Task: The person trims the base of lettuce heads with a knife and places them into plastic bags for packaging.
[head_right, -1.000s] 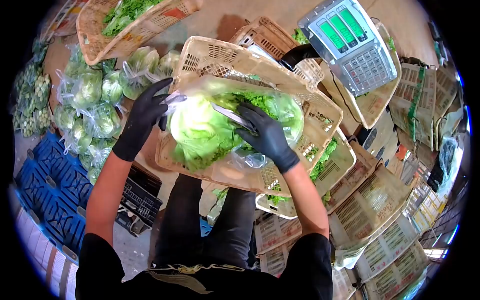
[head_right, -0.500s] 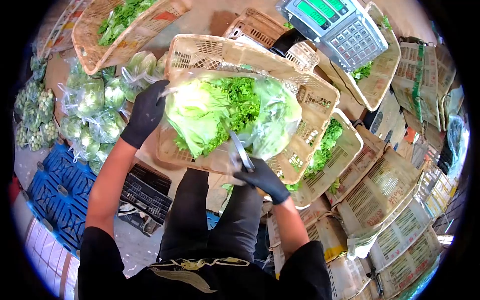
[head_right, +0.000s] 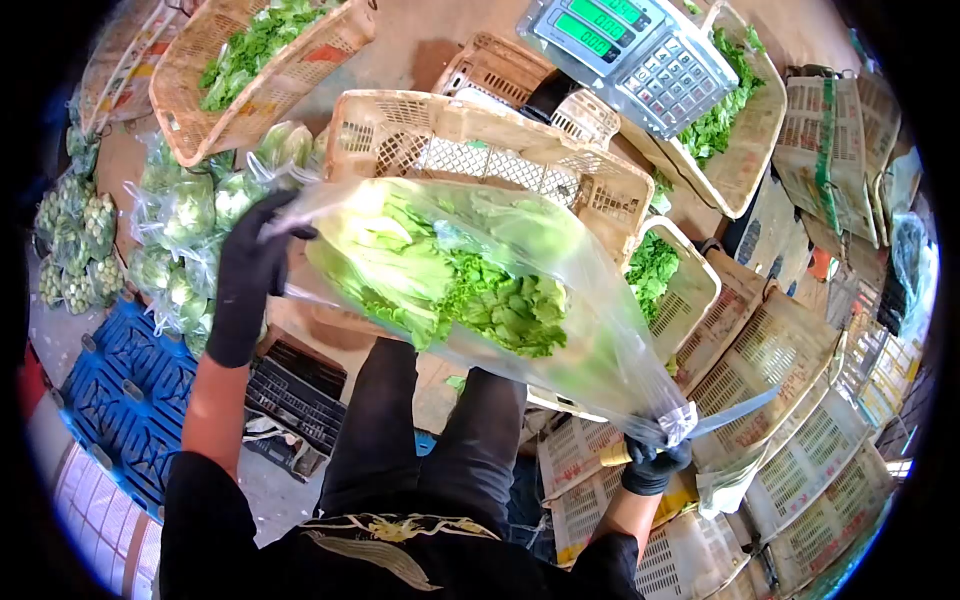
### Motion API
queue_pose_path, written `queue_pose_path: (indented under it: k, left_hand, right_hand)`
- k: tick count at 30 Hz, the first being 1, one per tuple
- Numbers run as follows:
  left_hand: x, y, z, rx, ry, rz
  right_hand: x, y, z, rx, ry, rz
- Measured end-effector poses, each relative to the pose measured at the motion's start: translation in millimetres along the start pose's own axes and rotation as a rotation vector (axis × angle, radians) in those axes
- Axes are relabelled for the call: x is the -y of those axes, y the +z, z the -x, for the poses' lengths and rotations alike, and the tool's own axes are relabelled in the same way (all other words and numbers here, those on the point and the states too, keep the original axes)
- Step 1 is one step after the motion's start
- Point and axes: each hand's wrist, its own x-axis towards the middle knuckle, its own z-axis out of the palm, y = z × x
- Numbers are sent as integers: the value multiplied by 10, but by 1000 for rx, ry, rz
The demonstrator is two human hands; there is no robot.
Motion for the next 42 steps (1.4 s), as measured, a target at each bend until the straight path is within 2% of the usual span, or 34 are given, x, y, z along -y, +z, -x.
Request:
queue_pose_path:
  k: [1,3,5,6,7,9,10,11,13,14,15,16,17,18,20,21,23,27,32,35,37,38,40,41,42]
  left_hand:
    - [147,1,-17,80,-10,-29]
    - [123,-125,-48,110,-137,65]
    - [86,26,-22,130,-96,111]
    - [110,117,25,130,-88,143]
    - [175,178,14,189,-78,162]
    - [220,299,8,203,-52,270]
    - [209,354,0,206,-41,328]
    - [185,406,15,202,-35,389]
    - [193,507,101,179,-48,467]
    - [182,548,123,172,-53,478]
    - [167,577,126,166,-50,489]
    - [163,587,137,137,-61,510]
    - [137,594,161,121,-66,536]
    - [95,592,194,103,-66,557]
    - [63,564,229,51,-75,573]
    - [87,540,230,54,-69,573]
    - [167,494,206,60,-69,580]
    - [288,371,123,35,-26,515]
    - [300,285,177,147,-1,413]
    - [220,330,278,195,50,360]
    - [219,380,308,175,87,352]
    - [177,365,237,130,-28,354]
    - [263,276,139,133,-6,417]
    - [298,250,104,135,-1,451]
    - [301,260,98,150,14,442]
  right_hand:
    - [3,45,-31,-42,-1,21]
    - [10,135,-94,-126,0,64]
    - [-30,124,-186,-209,60,186]
    - [-61,123,-243,-377,36,297]
    - [-56,-57,-271,-360,27,340]
    - [-58,195,-449,-497,21,998]
    - [-122,460,-512,-516,-241,1256]
    - [-139,662,-499,-482,-423,1357]
    - [-290,888,-426,-168,-437,955]
    - [-565,914,-464,40,-372,656]
    - [-859,1190,-632,211,-207,720]
    - [-1153,1367,-823,293,-110,718]
    - [-1472,1353,-1140,415,-142,861]
    - [-1723,1396,-1355,331,22,830]
    - [-2198,1110,-1840,359,114,765]
    - [-2319,982,-1968,381,196,868]
    - [-2387,888,-2012,604,181,928]
    - [-2039,901,-1701,753,121,1069]
    - [-1803,916,-1215,735,-61,1326]
    - [-2071,808,-1240,450,-130,1424]
    - [-2233,814,-1361,401,-249,1457]
    - [-2264,895,-1399,356,-312,1481]
    - [-2210,1101,-1400,350,-502,1474]
    - [-2234,1127,-1338,378,-477,1334]
    - [-2279,1174,-1279,387,-256,1120]
